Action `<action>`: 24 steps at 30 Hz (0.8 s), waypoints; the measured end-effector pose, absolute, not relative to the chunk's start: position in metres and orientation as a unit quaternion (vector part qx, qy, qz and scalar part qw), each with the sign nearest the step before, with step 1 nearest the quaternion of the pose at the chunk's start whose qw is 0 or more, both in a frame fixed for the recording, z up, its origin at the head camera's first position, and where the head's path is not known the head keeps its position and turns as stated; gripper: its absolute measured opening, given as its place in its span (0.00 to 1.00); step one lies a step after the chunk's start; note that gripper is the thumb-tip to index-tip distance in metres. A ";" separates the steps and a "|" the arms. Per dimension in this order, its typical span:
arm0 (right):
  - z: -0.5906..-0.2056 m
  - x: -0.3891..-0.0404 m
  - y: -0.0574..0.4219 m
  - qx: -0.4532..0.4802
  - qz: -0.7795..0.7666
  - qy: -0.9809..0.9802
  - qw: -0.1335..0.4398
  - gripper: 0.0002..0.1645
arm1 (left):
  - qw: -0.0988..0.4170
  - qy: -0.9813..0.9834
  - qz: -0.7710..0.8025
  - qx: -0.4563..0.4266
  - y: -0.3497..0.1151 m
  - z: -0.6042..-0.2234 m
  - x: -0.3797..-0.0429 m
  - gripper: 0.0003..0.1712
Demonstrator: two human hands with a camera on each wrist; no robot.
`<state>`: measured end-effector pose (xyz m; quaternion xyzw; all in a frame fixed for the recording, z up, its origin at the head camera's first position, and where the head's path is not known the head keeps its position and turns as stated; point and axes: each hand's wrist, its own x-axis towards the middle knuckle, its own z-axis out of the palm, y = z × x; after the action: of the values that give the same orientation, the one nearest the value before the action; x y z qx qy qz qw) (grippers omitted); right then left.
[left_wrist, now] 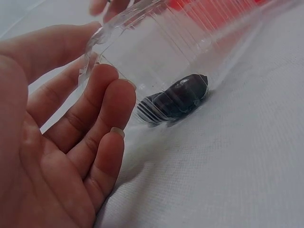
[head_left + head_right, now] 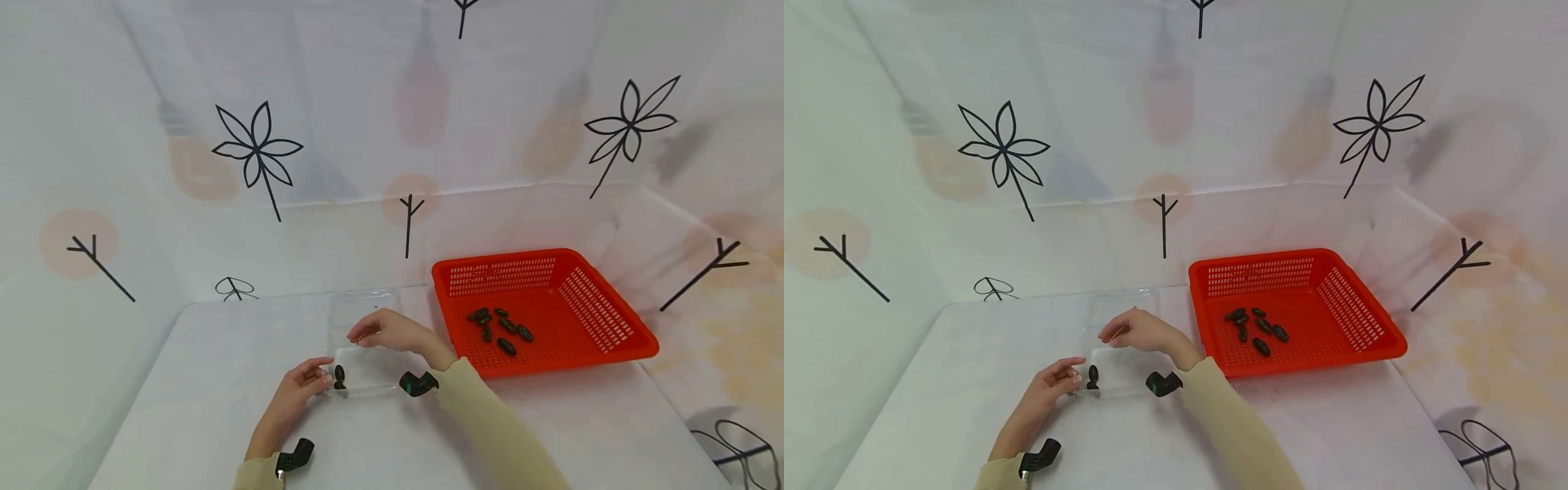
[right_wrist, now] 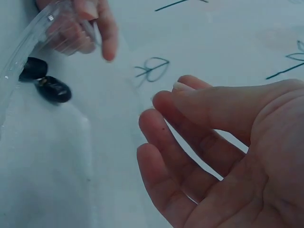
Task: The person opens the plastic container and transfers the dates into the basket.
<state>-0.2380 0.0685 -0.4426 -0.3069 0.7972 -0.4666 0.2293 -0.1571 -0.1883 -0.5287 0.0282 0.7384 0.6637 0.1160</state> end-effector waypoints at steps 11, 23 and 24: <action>-0.470 -0.252 0.033 -0.306 -0.404 0.799 0.324 0.14 | 0.112 0.731 0.672 0.037 -0.190 -0.531 -0.157 0.24; -0.478 -0.248 0.017 -0.315 -0.364 0.791 0.378 0.15 | 0.124 0.728 0.674 0.027 -0.190 -0.532 -0.157 0.24; -0.478 -0.248 0.017 -0.316 -0.362 0.790 0.381 0.15 | 0.124 0.728 0.674 0.025 -0.190 -0.531 -0.157 0.24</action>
<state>-0.2477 0.0168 -0.4784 -0.3157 0.7903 -0.3618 0.3805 -0.1571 -0.1901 -0.5314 0.0249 0.7280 0.6737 0.1244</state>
